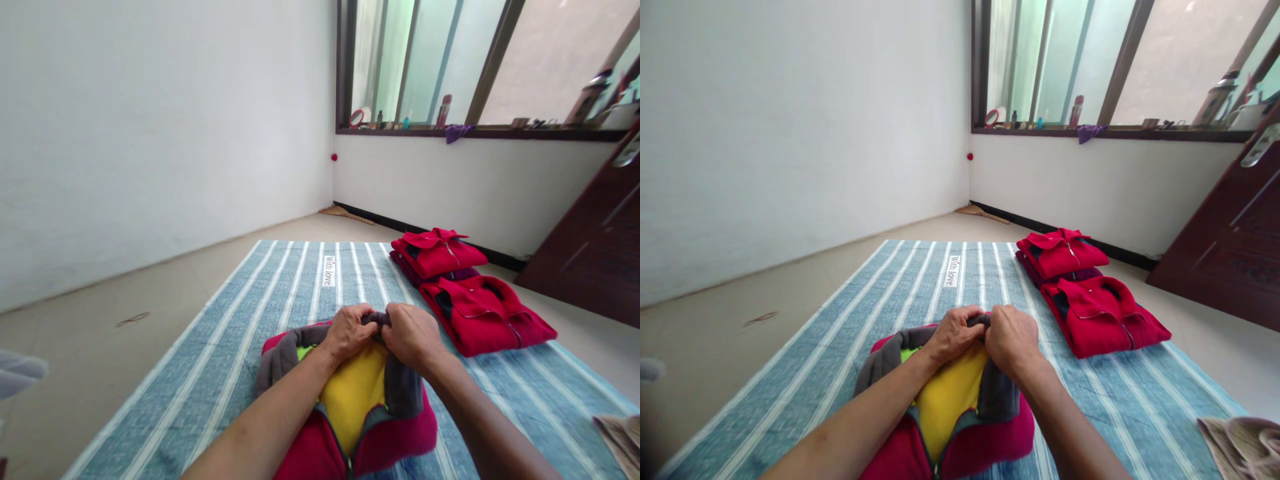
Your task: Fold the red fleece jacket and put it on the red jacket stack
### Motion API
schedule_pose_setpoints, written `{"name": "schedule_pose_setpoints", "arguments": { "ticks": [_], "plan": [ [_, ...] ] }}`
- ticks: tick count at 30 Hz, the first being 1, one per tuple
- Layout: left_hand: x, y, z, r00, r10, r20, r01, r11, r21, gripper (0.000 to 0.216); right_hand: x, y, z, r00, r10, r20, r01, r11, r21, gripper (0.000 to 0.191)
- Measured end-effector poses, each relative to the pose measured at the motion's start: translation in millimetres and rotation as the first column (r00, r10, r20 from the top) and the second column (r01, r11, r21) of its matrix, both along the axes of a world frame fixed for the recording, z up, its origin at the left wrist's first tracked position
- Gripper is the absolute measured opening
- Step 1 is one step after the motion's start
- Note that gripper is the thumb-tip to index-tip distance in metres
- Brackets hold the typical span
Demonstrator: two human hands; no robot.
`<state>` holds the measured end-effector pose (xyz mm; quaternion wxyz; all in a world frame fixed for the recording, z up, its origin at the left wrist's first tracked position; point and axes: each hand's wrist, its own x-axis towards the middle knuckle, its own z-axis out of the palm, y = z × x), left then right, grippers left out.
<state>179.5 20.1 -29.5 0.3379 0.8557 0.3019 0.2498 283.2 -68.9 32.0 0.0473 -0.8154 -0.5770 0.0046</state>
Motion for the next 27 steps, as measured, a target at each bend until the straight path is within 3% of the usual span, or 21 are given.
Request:
{"name": "schedule_pose_setpoints", "arguments": {
  "ticks": [6, 10, 14, 16, 17, 19, 21, 22, 24, 27],
  "plan": [
    [2.8, -3.3, -3.1, 0.999, 0.033, -0.022, -0.032, 0.999, 0.034, 0.009, -10.5, 2.2, -11.9, 0.993, -0.113, 0.028, 0.112, 0.993, 0.049, 0.03],
    [2.1, -3.0, -2.1, 0.998, 0.061, -0.027, -0.06, 0.998, 0.025, 0.013, -10.5, 3.4, -11.2, 0.993, -0.117, -0.003, 0.117, 0.99, 0.084, 0.025],
    [2.5, -2.5, -1.6, 0.997, 0.063, -0.045, -0.061, 0.998, 0.033, 0.015, 7.1, 0.8, -9.0, 0.978, -0.072, -0.197, 0.104, 0.982, 0.157, 0.02],
    [2.6, -2.2, -1.8, 0.998, 0.046, -0.037, -0.045, 0.999, 0.022, 0.019, 20.6, -0.9, -13.1, 0.903, 0.024, -0.43, 0.082, 0.97, 0.227, 0.028],
    [2.6, -2.0, -1.9, 0.999, 0.04, -0.031, -0.04, 0.999, 0.014, 0.021, 27.5, -1.6, -16.8, 0.822, 0.08, -0.564, 0.079, 0.965, 0.251, 0.032],
    [2.4, -1.7, -1.9, 0.999, 0.035, -0.031, -0.035, 0.999, 0.0, 0.022, 40.0, -2.9, -26.7, 0.595, 0.15, -0.79, 0.102, 0.96, 0.259, 0.034],
    [2.0, -1.5, -1.4, 0.999, 0.028, -0.034, -0.028, 1.0, -0.009, 0.022, 49.6, -3.9, -38.0, 0.384, 0.195, -0.902, 0.102, 0.962, 0.252, 0.033],
    [1.7, -1.5, -1.0, 0.999, 0.021, -0.033, -0.021, 1.0, -0.014, 0.022, 53.2, -4.3, -43.3, 0.32, 0.23, -0.919, 0.088, 0.959, 0.27, 0.034],
    [1.3, -1.7, 0.1, 1.0, 0.002, -0.025, -0.002, 1.0, -0.029, 0.023, 58.5, -4.3, -52.2, 0.303, 0.342, -0.889, 0.041, 0.928, 0.371, 0.036],
    [1.0, -2.1, 2.2, 0.999, -0.029, -0.024, 0.028, 0.999, -0.046, 0.023, 62.8, -2.5, -60.7, 0.405, 0.497, -0.767, -0.041, 0.849, 0.527, 0.029]
  ]
}}
